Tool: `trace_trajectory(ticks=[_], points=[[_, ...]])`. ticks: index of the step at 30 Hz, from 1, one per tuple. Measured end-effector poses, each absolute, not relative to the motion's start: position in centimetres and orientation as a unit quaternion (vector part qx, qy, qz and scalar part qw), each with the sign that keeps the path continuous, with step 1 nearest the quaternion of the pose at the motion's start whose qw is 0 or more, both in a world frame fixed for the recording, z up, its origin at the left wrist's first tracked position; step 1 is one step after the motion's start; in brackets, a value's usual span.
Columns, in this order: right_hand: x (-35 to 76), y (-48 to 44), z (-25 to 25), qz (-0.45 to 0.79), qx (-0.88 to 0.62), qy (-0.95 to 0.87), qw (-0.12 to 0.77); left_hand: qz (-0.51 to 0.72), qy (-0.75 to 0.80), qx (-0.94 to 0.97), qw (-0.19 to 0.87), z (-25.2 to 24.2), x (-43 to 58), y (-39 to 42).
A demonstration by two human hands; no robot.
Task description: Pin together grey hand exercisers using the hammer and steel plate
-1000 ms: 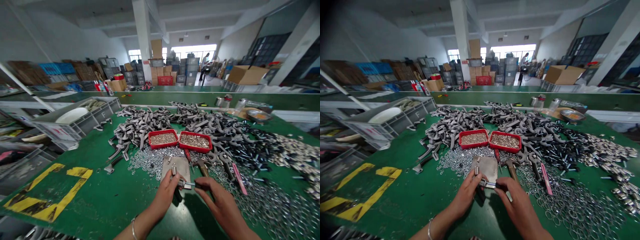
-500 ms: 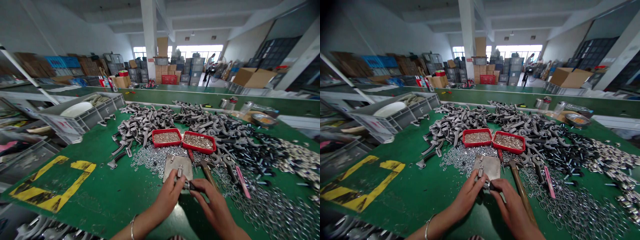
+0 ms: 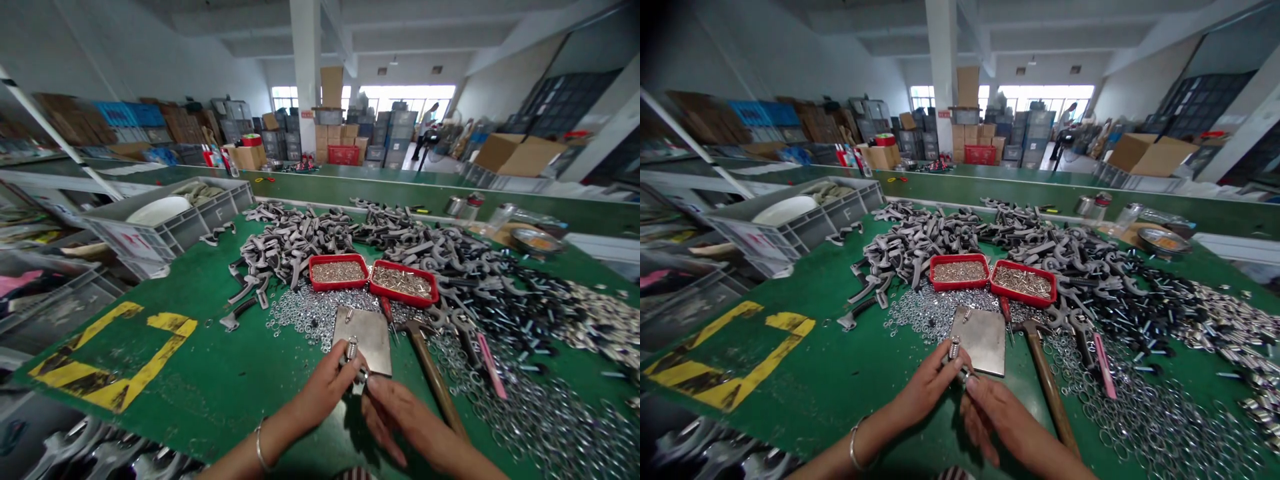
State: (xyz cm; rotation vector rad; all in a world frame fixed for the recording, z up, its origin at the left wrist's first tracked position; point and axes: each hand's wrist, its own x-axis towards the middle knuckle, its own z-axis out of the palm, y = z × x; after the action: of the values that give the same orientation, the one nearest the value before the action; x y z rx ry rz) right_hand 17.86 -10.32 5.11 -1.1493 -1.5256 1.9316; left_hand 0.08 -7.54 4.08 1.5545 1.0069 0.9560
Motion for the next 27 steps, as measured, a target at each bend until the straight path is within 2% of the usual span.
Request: trace_trajectory(ticks=[3, 5, 7, 10, 13, 15, 16, 19, 20, 21, 22, 23, 26, 27], points=[[18.3, -9.5, 5.3, 0.423, -0.476, -0.738, 0.223, 0.405, 0.444, 0.599, 0.529, 4.1, 0.2, -7.6], [18.4, -9.0, 5.5, 0.316, -0.482, -0.788, 0.217, 0.410, 0.459, 0.586, 0.528, 4.3, 0.4, -7.6], [18.1, -8.9, 5.4, 0.373, -0.480, -0.760, 0.232, 0.418, 0.461, 0.588, 0.517, 4.5, 0.4, -7.7], [16.6, -9.6, 4.5, 0.561, -0.452, -0.651, 0.239, 0.430, 0.453, 0.623, 0.471, 4.4, 0.1, -7.8], [15.5, -10.3, 3.5, 0.701, -0.420, -0.555, 0.156, 0.413, 0.446, 0.643, 0.465, 3.7, -0.5, -7.6], [15.9, -10.2, 3.3, 0.711, -0.431, -0.542, 0.122, 0.406, 0.449, 0.618, 0.501, 3.0, -0.8, -7.4], [16.3, -10.0, 3.4, 0.660, -0.460, -0.579, 0.134, 0.408, 0.454, 0.598, 0.519, 2.7, -0.9, -7.3], [17.6, -9.3, 4.1, 0.341, -0.537, -0.734, 0.237, 0.418, 0.472, 0.553, 0.544, 2.2, -0.9, -7.2], [17.8, -9.2, 4.2, 0.262, -0.539, -0.756, 0.263, 0.422, 0.475, 0.549, 0.543, 2.2, -0.9, -7.2], [17.9, -9.2, 4.3, 0.234, -0.535, -0.762, 0.279, 0.426, 0.474, 0.551, 0.539, 2.2, -0.8, -7.3], [17.7, -9.3, 4.3, 0.263, -0.530, -0.754, 0.286, 0.429, 0.469, 0.558, 0.533, 2.3, -0.8, -7.5], [17.5, -9.5, 4.2, 0.343, -0.520, -0.730, 0.281, 0.431, 0.464, 0.569, 0.524, 2.4, -0.8, -7.7], [16.9, -10.0, 3.9, 0.675, -0.434, -0.567, 0.186, 0.413, 0.447, 0.627, 0.486, 2.8, -0.9, -8.0], [16.8, -10.1, 3.9, 0.728, -0.407, -0.528, 0.158, 0.403, 0.446, 0.644, 0.472, 2.9, -0.9, -8.0]])
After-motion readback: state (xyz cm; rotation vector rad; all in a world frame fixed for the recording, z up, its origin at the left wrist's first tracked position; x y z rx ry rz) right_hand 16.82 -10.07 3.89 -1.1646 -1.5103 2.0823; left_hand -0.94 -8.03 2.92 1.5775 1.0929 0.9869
